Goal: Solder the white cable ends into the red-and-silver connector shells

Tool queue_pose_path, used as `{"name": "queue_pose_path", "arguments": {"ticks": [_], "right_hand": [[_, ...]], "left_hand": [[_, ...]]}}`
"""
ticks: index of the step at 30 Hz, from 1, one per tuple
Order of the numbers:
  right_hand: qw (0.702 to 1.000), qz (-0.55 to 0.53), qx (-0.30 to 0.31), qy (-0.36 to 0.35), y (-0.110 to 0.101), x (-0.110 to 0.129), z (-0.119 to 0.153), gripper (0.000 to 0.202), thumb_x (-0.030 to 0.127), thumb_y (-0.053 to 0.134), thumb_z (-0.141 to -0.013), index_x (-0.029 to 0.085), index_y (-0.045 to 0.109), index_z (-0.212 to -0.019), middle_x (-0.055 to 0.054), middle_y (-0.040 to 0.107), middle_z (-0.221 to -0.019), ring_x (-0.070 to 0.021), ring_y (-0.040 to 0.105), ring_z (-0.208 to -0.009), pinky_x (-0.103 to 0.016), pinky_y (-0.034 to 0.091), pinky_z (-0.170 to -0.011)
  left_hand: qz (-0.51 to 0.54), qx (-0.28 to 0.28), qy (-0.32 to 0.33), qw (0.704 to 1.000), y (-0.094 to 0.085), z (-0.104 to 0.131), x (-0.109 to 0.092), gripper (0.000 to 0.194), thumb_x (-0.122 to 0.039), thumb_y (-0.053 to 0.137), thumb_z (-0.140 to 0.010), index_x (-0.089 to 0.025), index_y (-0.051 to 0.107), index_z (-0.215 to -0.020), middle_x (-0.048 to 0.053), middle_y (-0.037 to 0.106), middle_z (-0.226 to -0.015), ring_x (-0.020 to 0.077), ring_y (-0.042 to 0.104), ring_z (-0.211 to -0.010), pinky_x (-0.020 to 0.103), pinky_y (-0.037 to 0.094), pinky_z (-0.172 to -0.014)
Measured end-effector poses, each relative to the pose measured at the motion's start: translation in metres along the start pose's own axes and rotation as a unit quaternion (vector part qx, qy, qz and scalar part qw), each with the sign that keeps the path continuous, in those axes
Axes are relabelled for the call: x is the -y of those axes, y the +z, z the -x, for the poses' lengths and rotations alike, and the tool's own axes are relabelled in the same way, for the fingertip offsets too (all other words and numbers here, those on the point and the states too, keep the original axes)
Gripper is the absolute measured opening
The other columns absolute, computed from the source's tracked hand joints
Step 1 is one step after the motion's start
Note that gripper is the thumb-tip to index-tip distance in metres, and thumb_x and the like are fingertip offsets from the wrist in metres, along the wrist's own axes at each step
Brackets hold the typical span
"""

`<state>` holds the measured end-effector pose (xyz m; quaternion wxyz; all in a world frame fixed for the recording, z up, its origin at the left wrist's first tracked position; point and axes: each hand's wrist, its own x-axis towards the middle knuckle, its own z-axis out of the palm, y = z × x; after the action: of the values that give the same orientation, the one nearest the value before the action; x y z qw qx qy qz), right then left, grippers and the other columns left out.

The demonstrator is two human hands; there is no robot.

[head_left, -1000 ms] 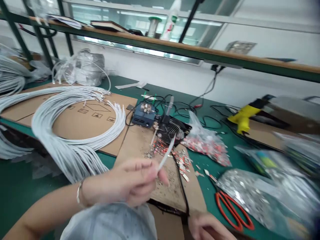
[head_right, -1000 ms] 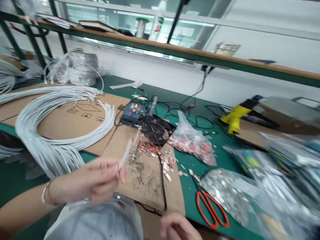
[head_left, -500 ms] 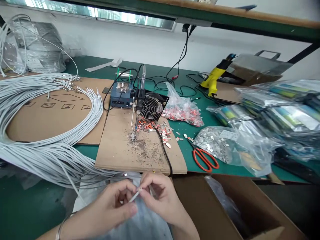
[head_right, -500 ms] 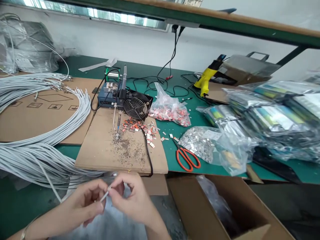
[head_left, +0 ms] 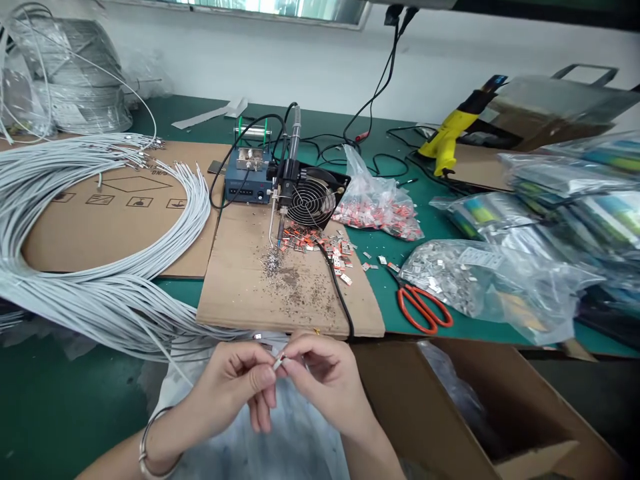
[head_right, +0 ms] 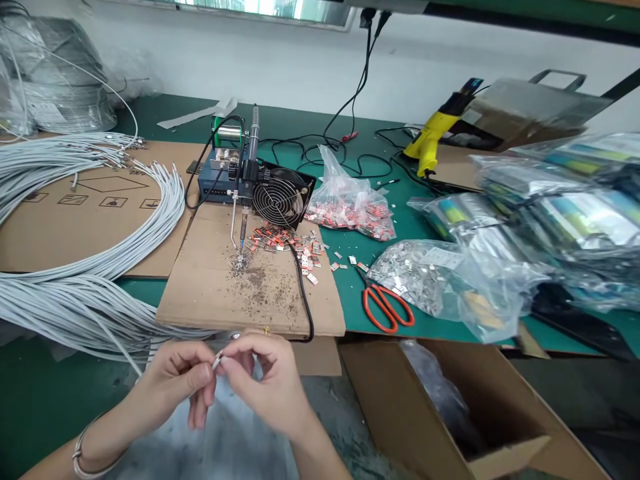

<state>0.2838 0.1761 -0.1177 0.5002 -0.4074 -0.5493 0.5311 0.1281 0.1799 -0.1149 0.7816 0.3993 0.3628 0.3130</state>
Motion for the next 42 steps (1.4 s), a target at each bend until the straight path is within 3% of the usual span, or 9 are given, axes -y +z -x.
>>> {"name": "queue_pose_path", "arguments": {"ticks": [9,14,17,21,23,27,30,37,42], "right_hand": [[0.999,-0.031,-0.027,-0.001,-0.001,0.001,0.000,0.006,0.015,0.065,-0.072,0.019,0.070,-0.071,-0.003,0.063,-0.059,-0.0147,0.054,-0.051,-0.025,0.040,-0.048],[0.960,-0.242,0.028,0.137,0.002,-0.015,-0.003,0.018,0.036,0.076,-0.063,0.020,0.069,-0.061,0.000,0.059,-0.053,-0.0125,0.052,-0.047,-0.023,0.039,-0.046],[0.940,-0.279,0.057,0.188,0.001,-0.023,-0.005,0.028,0.044,0.077,-0.060,0.018,0.067,-0.060,0.001,0.056,-0.050,-0.0109,0.048,-0.042,-0.022,0.037,-0.042],[0.978,-0.158,0.009,0.133,-0.005,-0.015,-0.005,0.009,0.026,0.072,-0.070,0.017,0.070,-0.071,0.001,0.056,-0.052,-0.0089,0.044,-0.047,-0.019,0.034,-0.046],[0.997,-0.036,-0.019,0.072,-0.008,-0.007,-0.005,0.004,0.019,0.068,-0.071,0.018,0.069,-0.074,0.001,0.057,-0.055,-0.0100,0.042,-0.048,-0.020,0.033,-0.046],[0.986,0.160,-0.031,-0.025,-0.009,0.008,-0.004,0.007,0.012,0.064,-0.071,0.019,0.066,-0.071,0.002,0.057,-0.057,-0.0104,0.041,-0.049,-0.022,0.032,-0.048],[0.985,0.171,-0.025,-0.028,-0.008,0.011,-0.003,0.011,0.013,0.063,-0.073,0.017,0.062,-0.063,0.002,0.054,-0.053,-0.0104,0.041,-0.048,-0.023,0.031,-0.047],[0.990,-0.098,-0.098,0.007,0.007,-0.014,-0.004,0.021,0.020,0.065,-0.073,0.017,0.057,-0.055,0.003,0.048,-0.048,-0.0098,0.037,-0.045,-0.022,0.029,-0.044],[0.973,-0.206,-0.107,0.013,-0.001,-0.020,-0.011,0.026,0.026,0.069,-0.073,0.017,0.055,-0.054,0.006,0.041,-0.045,-0.0083,0.033,-0.042,-0.022,0.028,-0.043]], "left_hand": [[-0.033,-0.019,0.003,0.999,0.001,-0.004,0.002,0.043,-0.054,0.065,-0.067,-0.012,0.057,-0.061,0.000,0.052,-0.047,0.0099,0.052,-0.035,0.017,0.037,-0.033],[-0.143,-0.009,0.047,0.989,-0.001,-0.004,0.000,0.038,-0.046,0.062,-0.074,-0.012,0.058,-0.057,-0.002,0.046,-0.043,0.0072,0.046,-0.036,0.016,0.031,-0.036],[-0.225,-0.004,0.076,0.971,-0.004,-0.004,-0.005,0.033,-0.040,0.058,-0.079,-0.012,0.062,-0.062,-0.002,0.049,-0.049,0.0063,0.045,-0.041,0.017,0.031,-0.040],[-0.286,-0.045,0.082,0.954,-0.008,-0.005,-0.006,0.028,-0.038,0.052,-0.084,-0.014,0.061,-0.073,-0.001,0.052,-0.054,0.0092,0.049,-0.047,0.019,0.036,-0.045],[-0.352,-0.076,0.129,0.924,-0.009,-0.005,-0.004,0.023,-0.033,0.052,-0.085,-0.015,0.060,-0.074,-0.001,0.055,-0.056,0.0100,0.050,-0.051,0.020,0.036,-0.049],[-0.481,-0.094,0.246,0.836,-0.008,-0.003,-0.001,0.010,-0.017,0.050,-0.086,-0.017,0.059,-0.082,0.000,0.058,-0.067,0.0102,0.051,-0.059,0.021,0.035,-0.056],[-0.506,-0.098,0.284,0.808,-0.005,-0.002,0.002,0.008,-0.014,0.050,-0.086,-0.017,0.057,-0.084,-0.001,0.055,-0.066,0.0095,0.050,-0.059,0.020,0.034,-0.055],[-0.471,-0.104,0.263,0.835,0.005,-0.005,0.003,0.009,-0.017,0.051,-0.086,-0.016,0.057,-0.080,-0.002,0.055,-0.062,0.0079,0.048,-0.054,0.019,0.035,-0.054],[-0.355,-0.044,0.164,0.919,0.000,-0.003,-0.003,0.017,-0.026,0.050,-0.086,-0.016,0.063,-0.079,-0.001,0.055,-0.059,0.0090,0.052,-0.053,0.018,0.038,-0.050]]}}
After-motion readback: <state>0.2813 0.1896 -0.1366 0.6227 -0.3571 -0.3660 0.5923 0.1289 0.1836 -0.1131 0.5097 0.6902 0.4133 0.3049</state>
